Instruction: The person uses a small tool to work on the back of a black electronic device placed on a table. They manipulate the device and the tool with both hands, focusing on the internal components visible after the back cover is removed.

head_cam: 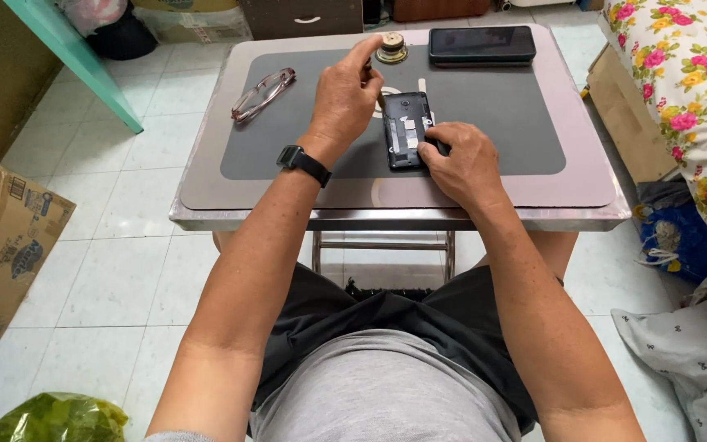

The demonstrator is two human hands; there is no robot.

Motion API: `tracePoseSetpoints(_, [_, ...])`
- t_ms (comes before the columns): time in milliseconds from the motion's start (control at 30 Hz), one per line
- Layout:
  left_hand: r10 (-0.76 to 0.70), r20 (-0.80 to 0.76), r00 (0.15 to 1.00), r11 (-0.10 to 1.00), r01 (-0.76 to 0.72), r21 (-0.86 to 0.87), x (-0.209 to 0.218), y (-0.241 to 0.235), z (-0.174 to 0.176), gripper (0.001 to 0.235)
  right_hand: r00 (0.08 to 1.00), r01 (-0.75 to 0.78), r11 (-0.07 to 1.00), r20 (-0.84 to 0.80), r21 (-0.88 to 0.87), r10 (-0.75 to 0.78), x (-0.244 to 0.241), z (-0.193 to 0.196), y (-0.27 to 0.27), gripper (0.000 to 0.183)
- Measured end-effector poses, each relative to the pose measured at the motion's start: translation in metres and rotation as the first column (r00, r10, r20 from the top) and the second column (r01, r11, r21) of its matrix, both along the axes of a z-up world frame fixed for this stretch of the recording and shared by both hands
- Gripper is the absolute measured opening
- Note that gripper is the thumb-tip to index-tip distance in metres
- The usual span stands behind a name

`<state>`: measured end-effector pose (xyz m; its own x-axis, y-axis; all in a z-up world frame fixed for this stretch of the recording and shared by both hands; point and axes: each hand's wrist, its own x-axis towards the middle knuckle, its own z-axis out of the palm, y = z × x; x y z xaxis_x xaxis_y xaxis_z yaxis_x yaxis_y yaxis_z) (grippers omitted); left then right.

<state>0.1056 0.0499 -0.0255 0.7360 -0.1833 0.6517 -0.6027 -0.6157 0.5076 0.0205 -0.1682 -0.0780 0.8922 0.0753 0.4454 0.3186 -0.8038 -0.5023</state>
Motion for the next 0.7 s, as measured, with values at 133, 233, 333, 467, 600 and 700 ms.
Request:
tracePoseSetpoints(133, [0.025, -0.046, 0.999, 1.0, -0.025, 0.012, 0.0026, 0.0007, -0.0023, 0.05, 1.0, 0.004, 1.0, 0.001, 0.009, -0.004, -0.0009, 0.0008, 0.0004, 0.031])
tracePoseSetpoints(233, [-0.01, -0.043, 0.999, 0.999, 0.009, -0.035, 0.0042, 0.0017, -0.002, 0.047, 1.0, 0.011, 1.0, -0.017, -0.013, -0.011, -0.0015, 0.0027, 0.001, 0.033])
tracePoseSetpoints(333, [0.004, -0.032, 0.999, 1.0, -0.004, 0.01, 0.0054, 0.0011, -0.0013, 0.049, 1.0, 0.011, 1.0, -0.007, 0.004, -0.011, -0.0014, 0.002, 0.001, 0.03])
tracePoseSetpoints(467, [0.016, -0.04, 0.999, 1.0, -0.015, 0.008, 0.0027, 0.0008, 0.0016, 0.049, 1.0, 0.011, 1.0, -0.005, 0.01, -0.011, -0.0019, 0.0024, 0.0017, 0.03])
tracePoseSetpoints(600, [-0.005, -0.045, 0.999, 1.0, 0.006, 0.025, 0.002, 0.0013, 0.0052, 0.049, 0.999, 0.012, 1.0, -0.035, 0.016, -0.011, -0.0052, 0.0076, 0.0028, 0.032])
tracePoseSetpoints(700, [0.017, -0.02, 1.0, 0.998, -0.016, 0.053, 0.0069, 0.0, 0.0024, 0.05, 1.0, 0.002, 1.0, 0.001, 0.004, -0.002, -0.0007, 0.001, 0.0011, 0.032])
